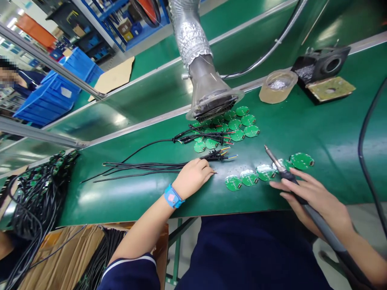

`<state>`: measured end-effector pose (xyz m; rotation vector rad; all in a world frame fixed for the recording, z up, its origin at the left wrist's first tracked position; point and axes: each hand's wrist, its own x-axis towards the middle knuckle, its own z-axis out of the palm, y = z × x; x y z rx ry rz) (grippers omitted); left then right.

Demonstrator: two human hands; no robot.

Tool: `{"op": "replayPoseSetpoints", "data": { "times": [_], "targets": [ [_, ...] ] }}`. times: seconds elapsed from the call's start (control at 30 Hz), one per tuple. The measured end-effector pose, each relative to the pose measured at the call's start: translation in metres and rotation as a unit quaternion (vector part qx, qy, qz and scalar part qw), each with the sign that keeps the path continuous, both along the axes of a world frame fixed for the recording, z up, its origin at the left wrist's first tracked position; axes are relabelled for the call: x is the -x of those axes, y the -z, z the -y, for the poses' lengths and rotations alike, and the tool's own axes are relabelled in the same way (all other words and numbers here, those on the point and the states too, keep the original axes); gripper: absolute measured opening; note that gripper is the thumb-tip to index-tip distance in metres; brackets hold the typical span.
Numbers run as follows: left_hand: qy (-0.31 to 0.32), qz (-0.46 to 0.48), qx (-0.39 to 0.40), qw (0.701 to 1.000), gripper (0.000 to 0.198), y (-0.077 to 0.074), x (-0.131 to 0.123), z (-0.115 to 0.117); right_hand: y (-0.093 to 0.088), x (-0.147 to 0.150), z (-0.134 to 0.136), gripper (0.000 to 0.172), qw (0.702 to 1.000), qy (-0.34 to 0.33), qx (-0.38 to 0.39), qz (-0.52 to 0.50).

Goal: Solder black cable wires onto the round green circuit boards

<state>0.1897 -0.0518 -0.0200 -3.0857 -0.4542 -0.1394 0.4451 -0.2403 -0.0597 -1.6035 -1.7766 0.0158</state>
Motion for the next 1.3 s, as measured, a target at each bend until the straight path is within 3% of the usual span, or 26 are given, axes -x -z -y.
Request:
{"op": "replayPoseSetpoints", "data": {
  "times": [0.13,0.27,0.37,0.5,0.7,0.97,1.3],
  "targets": [
    [0.022,0.105,-0.069,0.992,0.013,-0.011,0.011,0.005,-0.005,0.004,0.009,0.059,0.996,-0.062,-0.051,-0.024],
    [-0.077,0.236,0.08,0.965,0.019,-0.014,0.007,0.032,-0.007,0.018,0.02,0.051,0.99,-0.052,-0.08,-0.107],
    [-0.144,0.262,0.201,0.933,0.012,-0.003,-0.008,0.059,-0.012,0.03,0.023,0.04,0.98,-0.076,-0.069,-0.172],
    [-0.198,0.264,0.265,0.906,0.007,0.016,-0.024,0.082,-0.016,0.04,0.023,0.033,0.966,-0.1,-0.051,-0.232],
    [-0.21,0.273,0.265,0.901,0.011,0.028,-0.025,0.086,-0.012,0.048,0.022,0.03,0.966,-0.089,-0.022,-0.243],
    [-0.204,0.288,0.25,0.902,0.004,0.034,-0.024,0.088,-0.011,0.051,0.017,0.03,0.975,-0.062,-0.011,-0.212],
    [-0.185,0.283,0.224,0.914,0.001,0.036,-0.023,0.087,-0.013,0.051,0.016,0.027,0.978,-0.075,-0.001,-0.193]
  ]
}}
